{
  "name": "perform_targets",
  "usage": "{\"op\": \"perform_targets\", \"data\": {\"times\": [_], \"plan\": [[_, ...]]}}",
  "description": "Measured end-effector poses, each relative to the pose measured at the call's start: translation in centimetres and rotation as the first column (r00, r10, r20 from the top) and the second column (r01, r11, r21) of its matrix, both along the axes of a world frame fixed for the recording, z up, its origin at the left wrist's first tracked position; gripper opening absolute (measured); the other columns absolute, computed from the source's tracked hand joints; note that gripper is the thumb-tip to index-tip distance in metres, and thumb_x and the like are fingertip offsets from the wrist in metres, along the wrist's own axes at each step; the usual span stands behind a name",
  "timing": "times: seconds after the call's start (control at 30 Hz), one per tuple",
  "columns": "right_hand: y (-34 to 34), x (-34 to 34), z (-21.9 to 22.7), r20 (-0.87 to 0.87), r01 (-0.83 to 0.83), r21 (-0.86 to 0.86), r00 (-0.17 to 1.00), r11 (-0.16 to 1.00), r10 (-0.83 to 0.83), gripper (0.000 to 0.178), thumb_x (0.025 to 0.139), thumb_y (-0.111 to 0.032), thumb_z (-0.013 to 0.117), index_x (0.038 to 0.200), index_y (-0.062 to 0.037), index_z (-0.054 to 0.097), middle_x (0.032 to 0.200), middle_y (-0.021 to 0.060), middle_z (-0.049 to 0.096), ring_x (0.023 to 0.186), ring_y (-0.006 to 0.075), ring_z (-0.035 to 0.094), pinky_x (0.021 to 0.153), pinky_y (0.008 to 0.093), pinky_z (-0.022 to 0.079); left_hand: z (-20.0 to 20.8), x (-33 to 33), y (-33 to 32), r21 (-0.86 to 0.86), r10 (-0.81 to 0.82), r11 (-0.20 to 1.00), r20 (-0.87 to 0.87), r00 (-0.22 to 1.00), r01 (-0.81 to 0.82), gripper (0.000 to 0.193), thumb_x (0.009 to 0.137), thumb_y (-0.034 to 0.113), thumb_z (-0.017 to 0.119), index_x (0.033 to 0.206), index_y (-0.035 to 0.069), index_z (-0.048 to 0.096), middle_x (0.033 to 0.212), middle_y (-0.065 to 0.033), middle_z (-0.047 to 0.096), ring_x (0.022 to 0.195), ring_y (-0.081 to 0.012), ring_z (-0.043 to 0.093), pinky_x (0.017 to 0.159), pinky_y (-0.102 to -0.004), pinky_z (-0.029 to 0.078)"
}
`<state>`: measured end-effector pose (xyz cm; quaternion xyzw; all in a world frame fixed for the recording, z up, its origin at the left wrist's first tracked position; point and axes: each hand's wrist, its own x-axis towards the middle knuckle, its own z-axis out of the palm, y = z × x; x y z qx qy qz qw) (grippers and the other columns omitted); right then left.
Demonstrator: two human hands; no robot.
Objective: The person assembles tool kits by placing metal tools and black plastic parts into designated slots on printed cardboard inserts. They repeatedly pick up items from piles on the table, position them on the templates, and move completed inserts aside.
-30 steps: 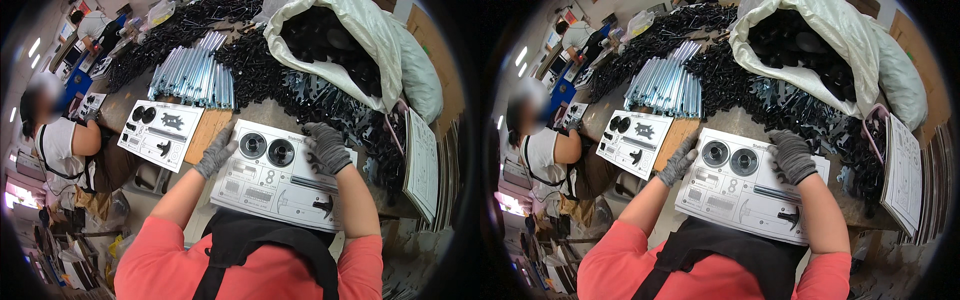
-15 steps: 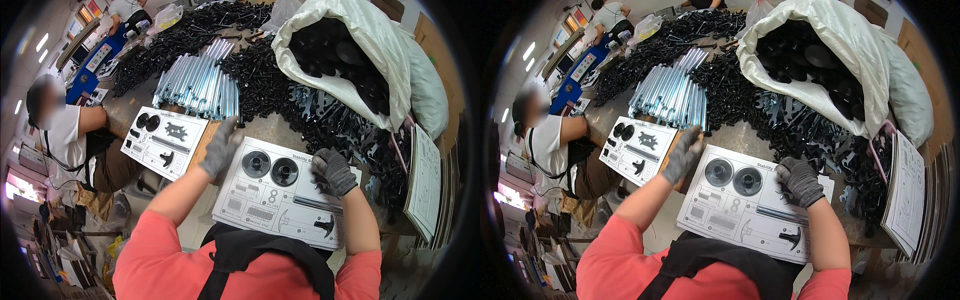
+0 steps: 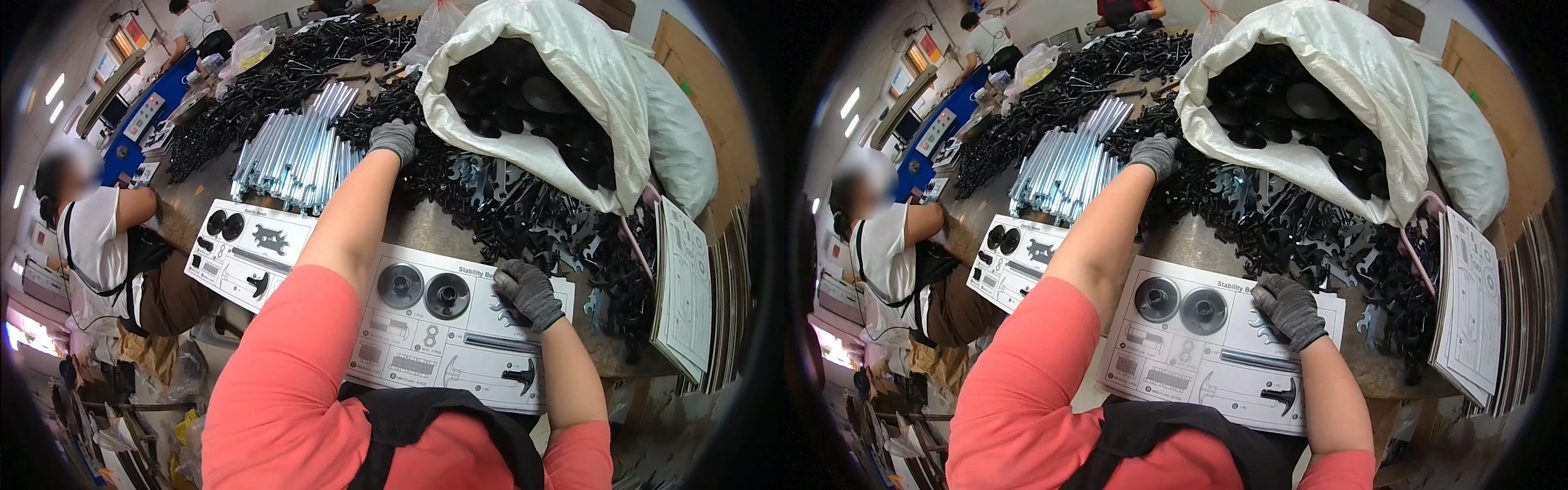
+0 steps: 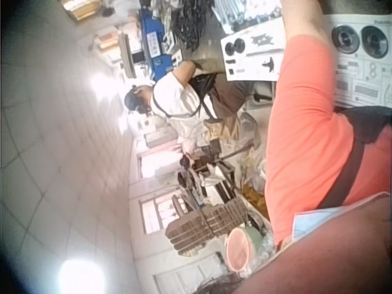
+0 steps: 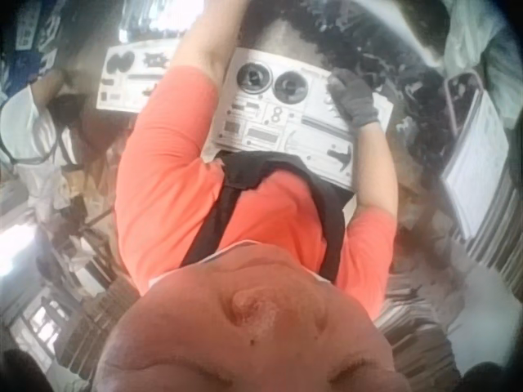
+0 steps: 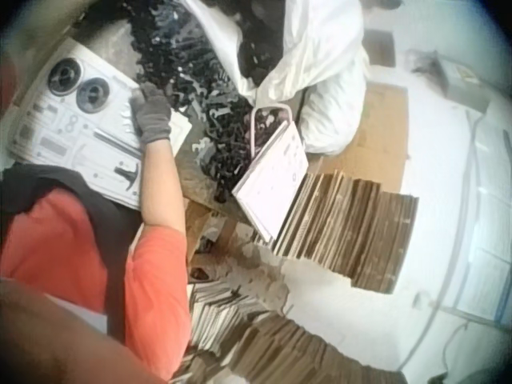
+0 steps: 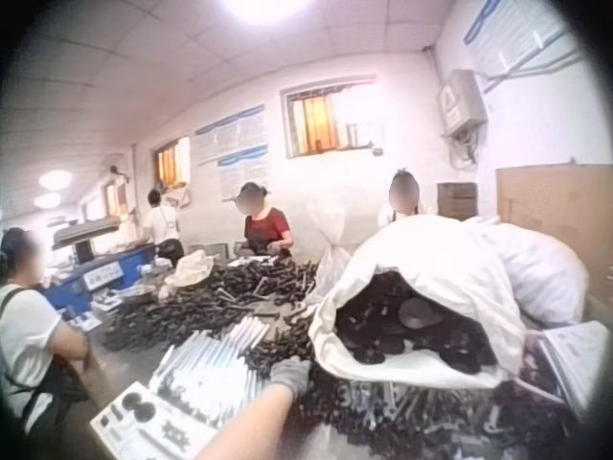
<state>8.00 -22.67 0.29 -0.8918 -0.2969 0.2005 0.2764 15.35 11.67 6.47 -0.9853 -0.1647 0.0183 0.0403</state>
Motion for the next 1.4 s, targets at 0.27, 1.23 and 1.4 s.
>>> {"op": "perform_targets", "data": {"times": [0.27, 1.23, 1.4], "plan": [[0.3, -0.1, -0.2, -0.025, -0.012, 0.105, 1.000, 0.994, 0.015, 0.031, 0.084, -0.033, 0.057, 0.099, -0.0068, 0.062, 0.095, 0.0142, 0.064, 0.092, 0.0313, 0.059, 0.083, 0.0376, 0.045, -0.7, -3.1, 0.1, 0.066, -0.033, 0.997, 0.084, 0.996, 0.028, 0.040, 0.083, 0.035, 0.056, 0.116, 0.013, 0.054, 0.117, -0.0142, 0.055, 0.105, -0.0314, 0.056, 0.087, -0.0447, 0.046], [9.1, -6.2, 3.5, -0.664, 0.511, 0.675, 0.735, 0.532, 0.135, 0.046, 0.092, -0.010, 0.050, 0.135, -0.0066, 0.035, 0.125, 0.0111, 0.043, 0.106, 0.0227, 0.055, 0.087, 0.0313, 0.050, 0.5, -10.7, -3.0, -0.751, 0.061, 0.550, 0.472, 0.879, 0.365, 0.026, 0.082, 0.015, 0.064, 0.108, 0.013, 0.062, 0.084, 0.0009, 0.059, 0.078, -0.0095, 0.055, 0.067, -0.0249, 0.049], [11.9, -4.8, 4.2, -0.776, 0.707, 0.631, 0.584, 0.321, 0.239, 0.050, 0.091, -0.009, 0.050, 0.136, -0.0088, 0.029, 0.127, 0.0133, 0.045, 0.110, 0.0252, 0.052, 0.092, 0.0362, 0.048, 1.1, -11.2, -4.9, -0.761, -0.090, 0.500, 0.428, 0.899, 0.413, 0.026, 0.078, 0.008, 0.064, 0.103, 0.008, 0.065, 0.099, -0.0096, 0.058, 0.095, -0.0207, 0.057, 0.087, -0.0327, 0.047]]}}
